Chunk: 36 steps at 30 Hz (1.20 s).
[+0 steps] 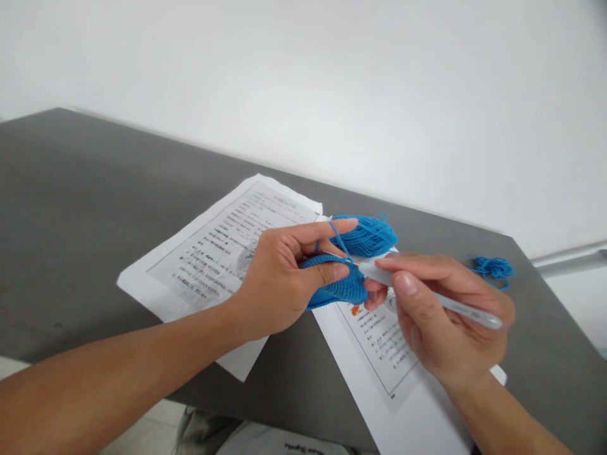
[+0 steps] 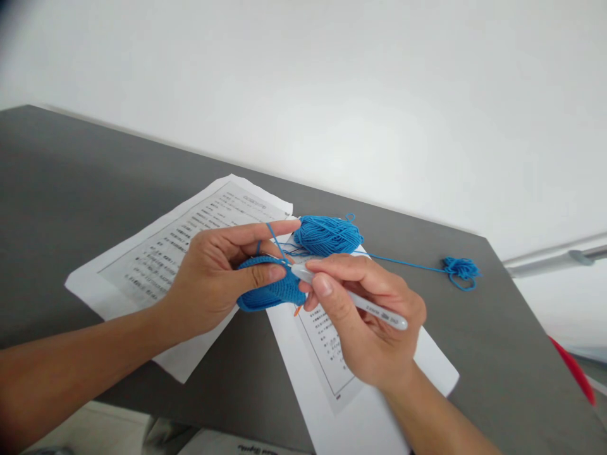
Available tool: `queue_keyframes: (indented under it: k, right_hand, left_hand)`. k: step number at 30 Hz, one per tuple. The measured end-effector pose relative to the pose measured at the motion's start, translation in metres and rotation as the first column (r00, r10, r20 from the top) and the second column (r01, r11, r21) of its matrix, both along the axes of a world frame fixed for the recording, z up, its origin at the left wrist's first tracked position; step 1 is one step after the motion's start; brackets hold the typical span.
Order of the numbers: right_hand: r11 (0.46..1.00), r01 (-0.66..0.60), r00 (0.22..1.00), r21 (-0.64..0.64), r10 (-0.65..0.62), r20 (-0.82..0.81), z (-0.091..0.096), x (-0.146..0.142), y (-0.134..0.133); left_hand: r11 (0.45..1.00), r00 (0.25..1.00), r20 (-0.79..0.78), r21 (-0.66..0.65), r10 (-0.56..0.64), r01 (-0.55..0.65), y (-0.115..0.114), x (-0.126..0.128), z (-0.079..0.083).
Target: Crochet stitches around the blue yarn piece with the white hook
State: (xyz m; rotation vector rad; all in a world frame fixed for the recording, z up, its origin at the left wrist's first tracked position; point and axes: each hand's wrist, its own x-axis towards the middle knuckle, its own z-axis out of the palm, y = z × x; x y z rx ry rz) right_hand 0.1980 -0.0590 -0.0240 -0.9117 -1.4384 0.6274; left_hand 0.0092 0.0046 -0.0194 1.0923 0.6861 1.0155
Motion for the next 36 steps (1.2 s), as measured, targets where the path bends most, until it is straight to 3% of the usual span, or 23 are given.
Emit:
queue_keyframes:
  k: [6,15,21,26,32,36]
  right_hand:
    - [0.955,0.003,0.917,0.296,-0.121,0.381,0.006,0.001,0.002]
    - [0.866,-0.075,0.760,0.495,-0.272,0.590,0.006,0.010,0.002]
    - [0.865,-0.059,0.629,0.498,-0.356,0.691,0.013,0.005,-0.004]
    - [0.842,-0.080,0.627,0.534,-0.374,0.683,0.009,0.005,-0.003]
    - [0.866,-0.072,0.752,0.495,-0.279,0.597,0.005,0.010,0.003]
    - [0.891,-0.001,0.806,0.454,-0.268,0.527,0.004,0.007,0.001]
  left_hand:
    - [0.999,0.999,0.023,-0.030,0.026,-0.025,-0.001,0.000,-0.005]
    - [0.996,0.987,0.160,-0.088,0.021,-0.007,0.000,0.002,-0.006]
    - [0.990,0.986,0.168,-0.139,0.004,0.020,0.000,0.002,-0.006]
    - [0.992,0.987,0.159,-0.126,0.019,0.001,0.001,0.002,-0.006]
    - [0.991,0.997,0.038,-0.117,0.072,-0.067,-0.002,0.002,0.001]
    - [0.995,0.993,-0.068,-0.026,0.094,-0.096,-0.005,0.000,0.005]
